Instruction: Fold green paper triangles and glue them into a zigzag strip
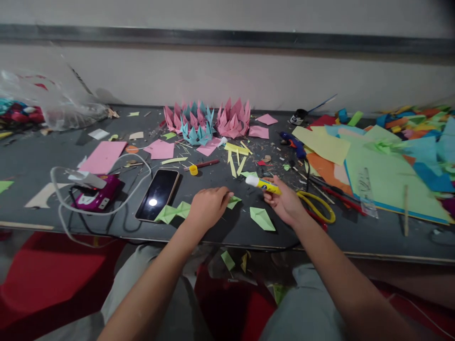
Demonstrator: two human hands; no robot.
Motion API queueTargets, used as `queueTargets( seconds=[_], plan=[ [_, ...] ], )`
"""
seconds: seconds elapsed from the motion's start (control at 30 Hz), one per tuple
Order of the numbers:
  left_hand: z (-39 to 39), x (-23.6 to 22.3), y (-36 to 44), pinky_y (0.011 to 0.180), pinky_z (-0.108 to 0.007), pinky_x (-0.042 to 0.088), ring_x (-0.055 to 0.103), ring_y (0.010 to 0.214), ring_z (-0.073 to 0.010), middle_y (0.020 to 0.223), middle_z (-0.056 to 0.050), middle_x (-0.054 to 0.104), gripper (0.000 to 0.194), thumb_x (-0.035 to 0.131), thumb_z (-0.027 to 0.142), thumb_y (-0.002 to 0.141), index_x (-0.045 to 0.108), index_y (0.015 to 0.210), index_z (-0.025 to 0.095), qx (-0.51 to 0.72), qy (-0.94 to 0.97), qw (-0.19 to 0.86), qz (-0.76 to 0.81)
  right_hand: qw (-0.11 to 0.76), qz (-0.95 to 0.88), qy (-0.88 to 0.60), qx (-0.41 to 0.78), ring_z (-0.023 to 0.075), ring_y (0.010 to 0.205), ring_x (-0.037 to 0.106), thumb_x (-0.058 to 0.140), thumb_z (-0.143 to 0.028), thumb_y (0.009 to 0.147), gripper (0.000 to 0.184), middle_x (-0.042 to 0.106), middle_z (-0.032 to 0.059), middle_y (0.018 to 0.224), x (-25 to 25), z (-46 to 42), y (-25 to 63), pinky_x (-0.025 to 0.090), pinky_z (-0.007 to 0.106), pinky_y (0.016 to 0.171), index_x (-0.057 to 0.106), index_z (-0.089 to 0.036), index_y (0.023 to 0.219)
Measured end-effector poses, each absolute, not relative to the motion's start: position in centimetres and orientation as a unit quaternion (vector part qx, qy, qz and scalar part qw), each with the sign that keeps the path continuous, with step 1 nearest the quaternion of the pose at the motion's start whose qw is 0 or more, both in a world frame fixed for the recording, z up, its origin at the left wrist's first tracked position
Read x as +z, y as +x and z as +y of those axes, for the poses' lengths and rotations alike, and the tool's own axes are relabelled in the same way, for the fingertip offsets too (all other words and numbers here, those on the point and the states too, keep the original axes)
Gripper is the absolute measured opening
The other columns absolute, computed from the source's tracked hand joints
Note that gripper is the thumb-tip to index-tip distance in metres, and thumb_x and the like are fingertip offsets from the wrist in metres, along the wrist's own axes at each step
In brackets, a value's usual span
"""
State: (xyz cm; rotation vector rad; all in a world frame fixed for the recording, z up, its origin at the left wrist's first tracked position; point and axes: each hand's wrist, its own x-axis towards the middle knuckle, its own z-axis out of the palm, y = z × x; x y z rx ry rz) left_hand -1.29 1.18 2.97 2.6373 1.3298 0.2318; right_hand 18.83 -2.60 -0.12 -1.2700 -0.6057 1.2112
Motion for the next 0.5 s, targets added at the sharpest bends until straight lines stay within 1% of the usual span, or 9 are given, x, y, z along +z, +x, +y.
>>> queueTargets(
  seconds=[0.07,0.1,0.13,0.2,0.27,0.3,0.37,0.4,0.5],
  plan=[
    [1.2,2.8,-1.2,0.065,-0.027,0.042,0.064,0.076,-0.0216,0.084,-0.006,0.069,0.034,0.041,0.046,0.089,0.061,0.095,0.019,0.082,0.892,0.094,0.434,0.582,-0.251,-0.527,0.566,0.0046,0.036,0.031,0.056,-0.065,0.065,0.048,0.044,-0.0052,0.050,0.3,-2.6,18.8,0.022,0.017,0.031,0.056,-0.018,0.075],
    [1.2,2.7,-1.1,0.066,-0.028,0.043,0.064,0.078,-0.0222,0.085,-0.006,0.069,0.039,0.044,0.052,0.085,0.060,0.097,0.019,0.083,0.894,0.101,0.429,0.582,-0.242,-0.509,0.586,0.0042,0.036,0.029,0.055,-0.066,0.066,0.048,0.043,-0.0055,0.049,0.5,-2.7,18.9,0.022,0.016,0.030,0.056,-0.018,0.072],
    [1.2,2.6,-1.1,0.067,-0.028,0.043,0.064,0.079,-0.0227,0.086,-0.006,0.068,0.042,0.047,0.055,0.082,0.060,0.099,0.019,0.081,0.895,0.114,0.424,0.588,-0.233,-0.487,0.603,0.0041,0.037,0.031,0.055,-0.067,0.066,0.048,0.044,-0.0053,0.051,0.7,-2.7,18.9,0.025,0.016,0.031,0.055,-0.019,0.069],
    [1.5,2.5,-1.2,0.066,-0.027,0.043,0.063,0.081,-0.0227,0.090,-0.006,0.068,0.038,0.055,0.050,0.079,0.059,0.101,0.020,0.072,0.892,0.147,0.420,0.610,-0.232,-0.455,0.605,0.0050,0.045,0.042,0.057,-0.066,0.065,0.046,0.050,-0.0037,0.058,0.9,-2.8,19.1,0.037,0.015,0.038,0.055,-0.020,0.069],
    [1.7,2.6,-1.3,0.065,-0.026,0.043,0.063,0.081,-0.0214,0.093,-0.005,0.067,0.030,0.057,0.039,0.080,0.058,0.104,0.021,0.061,0.889,0.177,0.417,0.616,-0.302,-0.488,0.540,0.0083,0.059,0.054,0.054,-0.069,0.064,0.048,0.058,-0.0012,0.070,0.8,-2.9,19.3,0.047,0.020,0.053,0.057,-0.023,0.074],
    [1.8,2.6,-1.3,0.064,-0.026,0.043,0.063,0.081,-0.0207,0.094,-0.005,0.067,0.029,0.058,0.034,0.079,0.058,0.106,0.022,0.059,0.888,0.188,0.416,0.604,-0.349,-0.520,0.493,0.0107,0.066,0.058,0.052,-0.072,0.064,0.050,0.061,0.0001,0.075,0.6,-3.0,19.4,0.050,0.024,0.060,0.058,-0.024,0.077],
    [2.0,2.6,-1.4,0.063,-0.025,0.043,0.063,0.081,-0.0203,0.097,-0.004,0.067,0.029,0.058,0.030,0.079,0.057,0.107,0.022,0.059,0.887,0.200,0.413,0.565,-0.423,-0.578,0.409,0.0158,0.075,0.061,0.053,-0.072,0.062,0.053,0.065,0.0025,0.082,0.2,-3.1,19.6,0.051,0.032,0.070,0.060,-0.024,0.082],
    [2.0,2.6,-1.5,0.064,-0.025,0.043,0.063,0.082,-0.0202,0.097,-0.004,0.067,0.028,0.058,0.029,0.079,0.058,0.106,0.022,0.059,0.886,0.207,0.410,0.547,-0.444,-0.598,0.381,0.0182,0.078,0.062,0.058,-0.068,0.059,0.052,0.066,0.0036,0.084,-0.1,-3.2,19.6,0.050,0.036,0.074,0.061,-0.023,0.085],
    [2.0,2.7,-1.6,0.063,-0.025,0.042,0.062,0.080,-0.0192,0.095,-0.003,0.067,0.019,0.055,0.026,0.080,0.061,0.098,0.022,0.058,0.884,0.226,0.405,0.506,-0.474,-0.641,0.328,0.0237,0.083,0.062,0.075,-0.048,0.051,0.045,0.068,0.0061,0.086,-0.9,-3.1,19.7,0.045,0.042,0.084,0.063,-0.021,0.084]
  ],
)
